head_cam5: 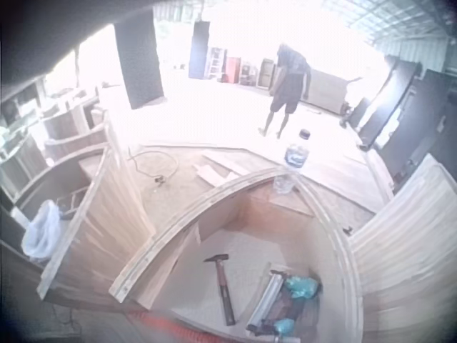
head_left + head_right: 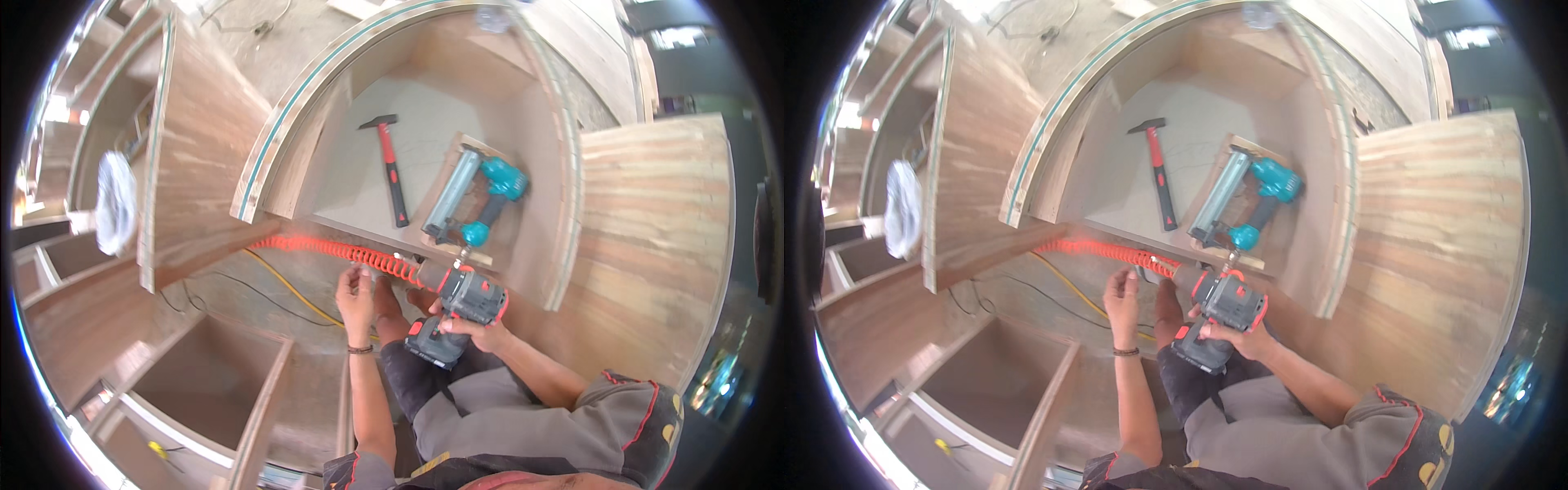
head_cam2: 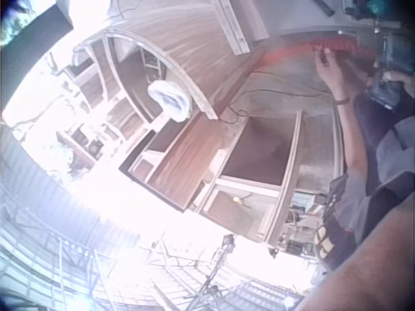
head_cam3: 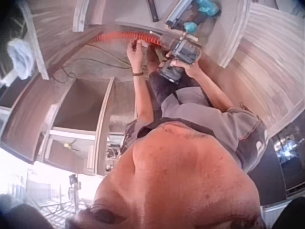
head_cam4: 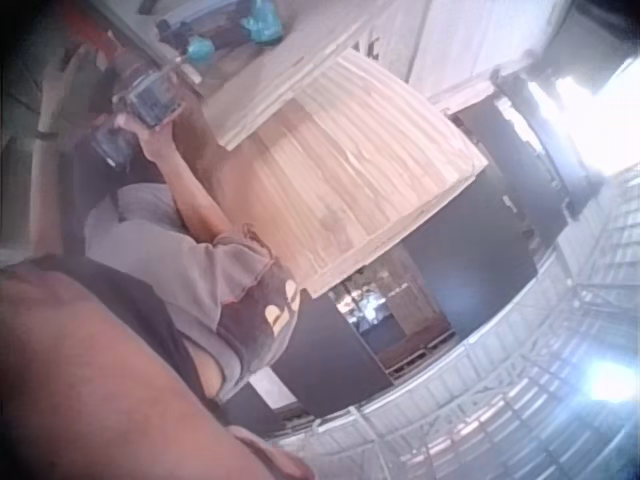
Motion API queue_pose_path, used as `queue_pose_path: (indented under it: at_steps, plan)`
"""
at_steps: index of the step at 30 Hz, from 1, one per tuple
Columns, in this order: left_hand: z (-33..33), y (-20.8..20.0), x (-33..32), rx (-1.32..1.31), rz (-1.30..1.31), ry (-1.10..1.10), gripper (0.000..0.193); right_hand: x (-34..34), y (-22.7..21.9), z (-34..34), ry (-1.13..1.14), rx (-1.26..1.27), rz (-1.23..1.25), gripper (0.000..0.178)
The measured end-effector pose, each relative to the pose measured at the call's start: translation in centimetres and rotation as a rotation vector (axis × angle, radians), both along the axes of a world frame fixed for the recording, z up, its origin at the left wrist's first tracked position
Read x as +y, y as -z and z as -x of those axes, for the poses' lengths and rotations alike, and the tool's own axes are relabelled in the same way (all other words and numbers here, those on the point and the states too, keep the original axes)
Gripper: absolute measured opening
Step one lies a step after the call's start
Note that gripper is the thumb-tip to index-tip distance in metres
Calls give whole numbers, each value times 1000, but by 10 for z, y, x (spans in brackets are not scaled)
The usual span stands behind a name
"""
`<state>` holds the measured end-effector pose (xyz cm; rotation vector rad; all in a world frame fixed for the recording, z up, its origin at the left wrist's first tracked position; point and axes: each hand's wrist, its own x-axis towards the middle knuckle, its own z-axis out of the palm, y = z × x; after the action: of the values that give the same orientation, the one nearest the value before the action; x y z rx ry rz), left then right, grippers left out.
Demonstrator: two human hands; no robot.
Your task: The person uses a cordless drill to fasten screws into a curved wooden structure. They then pick up a small wooden block and position it against the curved frame, securing it in place with a nail gun.
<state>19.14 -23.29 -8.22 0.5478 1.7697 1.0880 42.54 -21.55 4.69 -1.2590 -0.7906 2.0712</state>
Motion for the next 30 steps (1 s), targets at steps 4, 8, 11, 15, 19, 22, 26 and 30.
queue_pose_path:
  at_steps: [4,8,11,15,19,22,26,30]
  plan:
    - [-18,-54,-4,30,0,263,32,-13,-38,-22,134,10,-96,48]
    - [-55,-125,12,80,-23,545,34,-24,-88,-72,254,-62,-234,37]
    - [-66,-146,27,206,-143,789,36,-35,-124,-81,429,-190,-307,22]
    - [-82,-159,34,222,-138,997,38,-69,-110,-103,638,-327,-357,27]
    - [-80,-156,24,279,-122,1118,41,-89,-113,-117,923,-240,-240,29]
    - [-68,-144,13,230,-98,1216,42,-91,-129,-110,1119,-213,-246,29]
    - [-32,-145,8,185,-53,1365,43,-95,-138,-78,1257,-269,-255,32]
    - [14,-159,29,163,-49,1318,41,-91,-137,-31,1183,-380,-259,36]
